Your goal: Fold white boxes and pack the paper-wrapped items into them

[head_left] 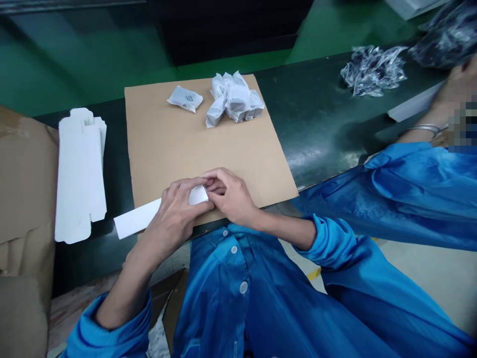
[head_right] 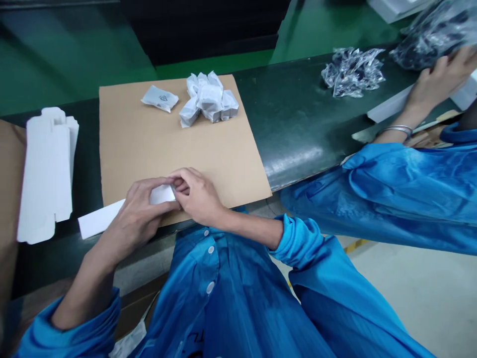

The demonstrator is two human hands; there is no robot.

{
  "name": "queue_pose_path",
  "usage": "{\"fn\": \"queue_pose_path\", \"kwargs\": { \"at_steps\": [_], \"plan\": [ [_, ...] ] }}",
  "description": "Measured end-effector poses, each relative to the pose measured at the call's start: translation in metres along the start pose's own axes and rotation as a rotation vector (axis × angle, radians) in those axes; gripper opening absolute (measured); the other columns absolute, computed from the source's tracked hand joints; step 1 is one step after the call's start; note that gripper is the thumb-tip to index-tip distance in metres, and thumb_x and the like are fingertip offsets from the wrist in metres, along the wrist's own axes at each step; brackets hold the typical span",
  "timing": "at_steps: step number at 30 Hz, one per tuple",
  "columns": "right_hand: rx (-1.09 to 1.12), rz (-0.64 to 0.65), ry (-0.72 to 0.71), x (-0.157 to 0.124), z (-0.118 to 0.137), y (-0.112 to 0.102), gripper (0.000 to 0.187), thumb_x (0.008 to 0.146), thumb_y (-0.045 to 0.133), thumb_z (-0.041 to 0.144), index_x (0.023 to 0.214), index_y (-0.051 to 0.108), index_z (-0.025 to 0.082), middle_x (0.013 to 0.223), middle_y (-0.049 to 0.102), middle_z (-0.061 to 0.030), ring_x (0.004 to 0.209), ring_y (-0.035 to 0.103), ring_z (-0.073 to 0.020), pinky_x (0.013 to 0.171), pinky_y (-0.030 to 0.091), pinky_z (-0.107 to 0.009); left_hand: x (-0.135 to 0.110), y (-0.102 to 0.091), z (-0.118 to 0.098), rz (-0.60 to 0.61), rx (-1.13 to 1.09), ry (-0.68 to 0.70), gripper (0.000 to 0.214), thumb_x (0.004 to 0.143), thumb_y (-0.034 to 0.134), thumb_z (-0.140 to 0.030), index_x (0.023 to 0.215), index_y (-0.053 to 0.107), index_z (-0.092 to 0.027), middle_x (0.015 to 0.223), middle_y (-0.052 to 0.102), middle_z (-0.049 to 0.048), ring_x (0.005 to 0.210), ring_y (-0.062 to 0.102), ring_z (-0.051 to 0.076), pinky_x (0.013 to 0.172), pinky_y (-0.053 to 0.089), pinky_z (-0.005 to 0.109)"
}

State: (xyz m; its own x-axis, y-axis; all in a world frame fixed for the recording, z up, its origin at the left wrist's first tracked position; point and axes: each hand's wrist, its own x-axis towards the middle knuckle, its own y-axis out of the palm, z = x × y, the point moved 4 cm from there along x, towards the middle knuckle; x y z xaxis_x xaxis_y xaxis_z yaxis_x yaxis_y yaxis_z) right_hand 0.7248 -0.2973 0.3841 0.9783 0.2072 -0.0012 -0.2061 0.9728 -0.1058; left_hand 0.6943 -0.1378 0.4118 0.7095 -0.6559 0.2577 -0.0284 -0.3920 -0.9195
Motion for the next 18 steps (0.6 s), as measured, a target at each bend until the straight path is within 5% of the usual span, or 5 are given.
{"fn": "queue_pose_path", "kwargs": {
  "at_steps": [5,10,13,15,18],
  "plan": [
    [0.233,0.156,0.124,0.004,0.004,0.001,0.041,0.086,0.058,0.014,0.126,0.053,0.017,0.102,0.068,-0.0038,0.092,0.069,-0.0125,0.084,0.058,-0.029,0.002,0.014,0.002,-0.146,0.053,-0.068,0.033,0.092,0.050,-0.014,0.116,0.068,-0.030,0.138,0.048,0.0097,0.124,0.049,0.029,0.100,0.047,0.048],
    [0.172,0.089,0.082,0.014,0.013,-0.017,0.043,0.080,0.066,0.016,0.123,0.059,0.016,0.094,0.072,-0.0024,0.086,0.069,-0.0137,0.082,0.056,-0.030,0.016,0.006,-0.024,-0.354,0.130,-0.087,0.047,0.093,0.056,-0.019,0.138,0.050,-0.029,0.142,0.049,0.0136,0.131,0.050,0.028,0.105,0.045,0.045],
    [-0.101,0.010,0.074,0.024,0.025,-0.078,0.044,0.076,0.073,0.016,0.120,0.066,0.016,0.091,0.073,-0.0045,0.083,0.069,-0.0155,0.079,0.055,-0.031,0.007,-0.025,-0.014,-0.379,0.263,-0.209,0.061,0.091,0.062,-0.030,0.147,0.039,-0.030,0.150,0.045,0.0128,0.138,0.045,0.029,0.112,0.037,0.046],
    [-0.352,-0.163,0.085,0.034,0.035,-0.143,0.042,0.079,0.072,0.012,0.120,0.069,0.016,0.096,0.074,-0.0096,0.086,0.069,-0.0168,0.079,0.053,-0.032,-0.015,-0.049,0.014,-0.357,0.371,-0.519,0.073,0.089,0.063,-0.040,0.152,0.032,-0.020,0.153,0.043,0.0184,0.141,0.041,0.035,0.115,0.033,0.050],
    [-0.740,-0.442,0.127,0.044,0.044,-0.227,0.043,0.081,0.072,0.009,0.123,0.069,0.017,0.099,0.075,-0.0145,0.090,0.070,-0.0193,0.078,0.051,-0.036,-0.053,-0.063,0.058,-0.096,0.479,-0.950,0.063,0.091,0.053,-0.037,0.145,0.042,-0.006,0.144,0.050,0.0275,0.133,0.049,0.042,0.106,0.040,0.058]
  ]
}}
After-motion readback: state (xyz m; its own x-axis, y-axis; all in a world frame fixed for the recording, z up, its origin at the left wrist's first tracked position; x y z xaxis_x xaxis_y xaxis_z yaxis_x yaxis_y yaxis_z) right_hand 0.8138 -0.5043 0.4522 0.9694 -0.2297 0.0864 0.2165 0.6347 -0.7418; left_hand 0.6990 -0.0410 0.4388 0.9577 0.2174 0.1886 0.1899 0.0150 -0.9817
